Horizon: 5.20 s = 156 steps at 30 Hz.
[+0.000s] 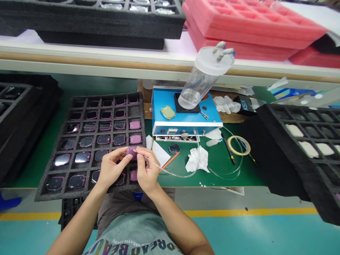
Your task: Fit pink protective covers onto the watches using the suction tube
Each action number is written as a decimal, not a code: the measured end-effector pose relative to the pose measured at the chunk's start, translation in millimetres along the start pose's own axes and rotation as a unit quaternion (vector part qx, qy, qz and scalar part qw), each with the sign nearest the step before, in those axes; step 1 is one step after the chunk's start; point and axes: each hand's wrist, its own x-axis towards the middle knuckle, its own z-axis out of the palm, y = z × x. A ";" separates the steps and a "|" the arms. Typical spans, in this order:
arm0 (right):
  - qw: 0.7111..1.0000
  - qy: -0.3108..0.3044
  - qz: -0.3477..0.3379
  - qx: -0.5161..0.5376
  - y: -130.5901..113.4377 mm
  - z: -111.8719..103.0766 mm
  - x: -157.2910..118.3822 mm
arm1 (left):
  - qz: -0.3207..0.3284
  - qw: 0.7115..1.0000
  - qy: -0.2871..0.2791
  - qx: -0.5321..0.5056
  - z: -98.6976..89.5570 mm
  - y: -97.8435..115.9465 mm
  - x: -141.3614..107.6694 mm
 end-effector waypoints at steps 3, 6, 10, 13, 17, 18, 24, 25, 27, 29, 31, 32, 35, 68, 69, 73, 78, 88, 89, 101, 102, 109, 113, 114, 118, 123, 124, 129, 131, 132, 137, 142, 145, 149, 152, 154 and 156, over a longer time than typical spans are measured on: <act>1.000 0.000 0.005 -0.001 0.2 0.0 -0.2 | 0.003 1.000 -0.001 0.000 0.1 -0.7 -0.2; 1.000 0.000 0.006 -0.001 0.2 0.1 0.0 | 0.002 1.000 0.002 0.001 0.2 -1.0 0.0; 1.000 -0.001 0.008 0.000 -0.1 0.4 0.4 | 0.001 1.000 -0.001 0.002 0.2 -0.8 0.3; 1.000 0.000 0.009 0.002 -0.3 0.5 0.5 | 0.003 1.000 -0.003 0.005 0.1 -0.1 0.7; 1.000 -0.001 0.008 -0.003 -0.6 0.3 0.6 | 0.006 1.000 -0.004 0.006 0.1 0.5 0.8; 1.000 -0.002 0.009 -0.005 -0.8 0.3 0.7 | 0.006 1.000 -0.004 0.007 0.2 0.5 0.7; 1.000 0.001 0.013 -0.014 -2.3 0.5 1.0 | 0.007 1.000 -0.004 0.007 -0.2 0.0 -0.6; 1.000 0.002 0.014 -0.014 -2.5 0.6 1.0 | 0.007 1.000 -0.004 0.008 -0.5 0.1 -0.3; 1.000 0.001 0.014 -0.014 -2.8 0.8 1.2 | 0.007 1.000 -0.003 0.010 -0.8 0.5 0.9; 1.000 0.000 0.012 -0.014 -2.8 0.7 1.4 | 0.007 1.000 -0.003 0.011 -0.2 0.6 2.2; 1.000 0.000 0.008 -0.014 -2.7 0.6 1.6 | 0.008 1.000 -0.005 0.011 1.0 -0.3 1.7; 1.000 0.000 0.007 -0.015 -2.5 0.4 1.6 | 0.009 1.000 -0.006 0.012 1.5 -1.1 0.2; 1.000 0.001 -0.001 -0.017 -2.2 -0.5 0.8 | 0.017 0.999 -0.018 0.039 -0.8 -2.8 -7.1; 0.999 0.025 -0.001 -0.038 4.3 -6.5 -9.8 | 0.168 0.860 -0.092 0.474 -1.8 42.7 193.9; 0.999 0.032 0.003 -0.032 4.5 -6.1 -9.9 | 0.171 0.891 -0.094 0.409 -4.6 40.6 169.1; 0.998 0.053 0.004 -0.018 2.0 -3.6 -7.4 | 0.069 0.979 -0.090 0.172 -13.0 26.1 64.4; 0.999 0.036 -0.019 -0.002 -2.9 -1.2 -3.8 | -0.028 0.997 -0.066 0.012 -3.4 10.1 0.4; 0.999 0.029 -0.022 -0.015 -4.7 -1.8 -1.4 | -0.030 0.998 -0.044 -0.024 4.2 8.6 4.2; 0.999 0.030 -0.020 -0.019 -5.0 -1.8 -1.5 | -0.032 0.998 -0.043 -0.025 4.2 8.6 3.3; 1.000 0.026 0.001 -0.015 -4.4 -2.6 -3.1 | -0.039 0.998 -0.041 -0.025 4.5 7.4 1.0; 1.000 0.025 0.000 -0.013 -4.4 -2.6 -3.1 | -0.038 0.998 -0.042 -0.026 4.4 7.7 1.0; 0.999 0.025 0.007 -0.018 -3.9 -2.9 -3.8 | -0.036 0.998 -0.042 -0.024 4.5 7.3 0.8; 0.999 0.025 0.008 -0.026 -4.4 -2.5 -3.3 | -0.035 0.998 -0.042 -0.023 4.0 7.4 0.7; 0.999 0.026 0.009 -0.027 -4.7 -2.4 -3.0 | -0.036 0.998 -0.042 -0.022 3.9 7.5 0.7; 0.999 0.025 0.002 -0.027 -5.5 -2.4 -2.3 | -0.034 0.998 -0.041 -0.023 3.8 7.4 0.2; 0.999 0.026 0.002 -0.030 -6.3 -2.5 -1.9 | -0.031 0.998 -0.041 -0.021 3.5 6.2 0.0; 0.999 0.027 0.001 -0.031 -6.3 -2.5 -1.9 | -0.029 0.999 -0.041 -0.020 3.4 5.8 0.1; 0.999 0.024 0.002 -0.025 -5.2 -2.8 -2.3 | -0.022 0.999 -0.038 -0.020 3.5 4.0 0.1; 1.000 0.023 0.004 -0.018 -4.8 -2.8 -2.3 | -0.023 0.999 -0.036 -0.018 3.7 4.0 0.2; 1.000 0.023 0.005 -0.018 -4.8 -2.6 -2.1 | -0.023 0.999 -0.035 -0.017 3.8 4.1 0.4; 0.999 0.026 -0.004 -0.033 -4.8 -0.3 0.3 | -0.024 0.999 -0.030 -0.011 3.8 4.7 2.2; 1.000 0.016 -0.006 -0.026 -1.5 1.6 2.7 | -0.018 1.000 -0.024 -0.008 2.0 1.6 5.7; 1.000 0.010 -0.010 -0.017 0.4 1.8 3.7 | -0.011 1.000 -0.021 -0.008 1.6 -0.4 7.8; 1.000 0.005 -0.014 0.000 0.8 1.7 4.5 | -0.011 1.000 -0.023 -0.008 1.7 -0.3 8.5; 1.000 0.004 -0.012 -0.006 0.5 2.0 5.1 | -0.010 1.000 -0.024 -0.005 1.3 0.6 8.4; 1.000 0.003 -0.010 -0.009 0.4 2.4 5.5 | -0.007 1.000 -0.027 -0.006 0.9 0.7 8.5; 1.000 0.003 -0.010 -0.002 0.5 2.6 5.8 | -0.005 1.000 -0.028 -0.008 0.6 0.3 8.8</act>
